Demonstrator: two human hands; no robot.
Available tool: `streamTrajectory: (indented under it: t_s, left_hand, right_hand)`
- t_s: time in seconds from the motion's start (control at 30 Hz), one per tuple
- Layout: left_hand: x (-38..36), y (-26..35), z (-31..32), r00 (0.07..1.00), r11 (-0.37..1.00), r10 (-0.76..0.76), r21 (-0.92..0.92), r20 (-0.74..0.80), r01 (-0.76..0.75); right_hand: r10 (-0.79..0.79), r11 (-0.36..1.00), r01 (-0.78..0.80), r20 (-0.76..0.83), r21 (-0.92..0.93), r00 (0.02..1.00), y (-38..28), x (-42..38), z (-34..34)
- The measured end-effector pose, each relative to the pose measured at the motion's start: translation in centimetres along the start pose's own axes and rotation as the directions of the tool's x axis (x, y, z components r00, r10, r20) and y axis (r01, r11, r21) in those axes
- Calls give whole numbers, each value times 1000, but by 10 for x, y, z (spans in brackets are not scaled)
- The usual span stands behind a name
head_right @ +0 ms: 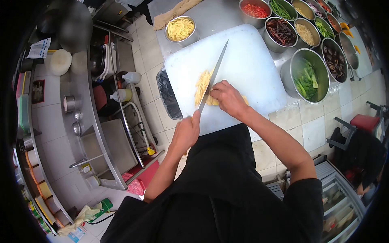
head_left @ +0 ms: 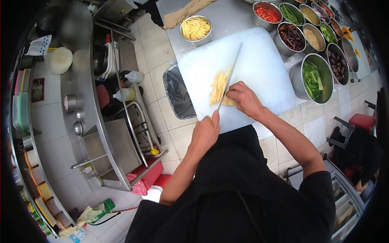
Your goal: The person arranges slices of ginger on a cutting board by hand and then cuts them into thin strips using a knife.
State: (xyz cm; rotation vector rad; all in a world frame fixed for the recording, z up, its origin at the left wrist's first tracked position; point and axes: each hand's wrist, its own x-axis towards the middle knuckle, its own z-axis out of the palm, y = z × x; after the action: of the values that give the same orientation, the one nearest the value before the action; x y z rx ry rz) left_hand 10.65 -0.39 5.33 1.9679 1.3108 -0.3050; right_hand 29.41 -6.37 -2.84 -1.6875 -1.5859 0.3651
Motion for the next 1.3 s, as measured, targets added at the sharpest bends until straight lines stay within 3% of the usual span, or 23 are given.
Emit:
streamTrajectory:
  t_s: [0.13,0.23,0.4,0.67,0.77,0.9,0.97,1.1,1.17,1.3]
  left_hand:
    - [-34,-15,6,995,995,-100,1,8,100]
    - [-5,-27,33,998,1000,7,-9,-63,-7]
    - [33,18,12,998,1000,5,-29,-60,-7]
    - [-35,-16,9,993,993,-112,-23,37,113]
    - [-4,-24,34,998,1000,13,-18,-54,-14]
    - [37,13,23,997,998,48,-32,-65,-51]
    - [34,27,8,999,999,-20,-43,-30,19]
    - [-13,2,1,1000,1000,-2,7,22,2]
    - [-33,-6,3,994,995,-104,6,45,104]
    - [-11,-18,30,997,997,-74,-20,9,74]
  right_hand:
    - [6,1000,-6,8,1,1000,0,-1,2]
    - [6,1000,-6,-3,15,1000,0,-3,0]
    - [19,1000,-19,15,-6,1000,-1,-1,-1]
    - [41,999,-41,-15,35,999,3,-7,4]
    - [19,1000,-18,-36,19,999,0,-6,3]
    - [17,1000,-17,-28,7,999,0,-6,2]
    - [35,999,-34,-49,7,998,0,-7,4]
    - [62,998,-61,-45,25,997,1,-8,6]
    - [30,999,-28,-67,31,997,3,-10,7]
    - [4,999,-1,-77,44,997,7,-12,11]
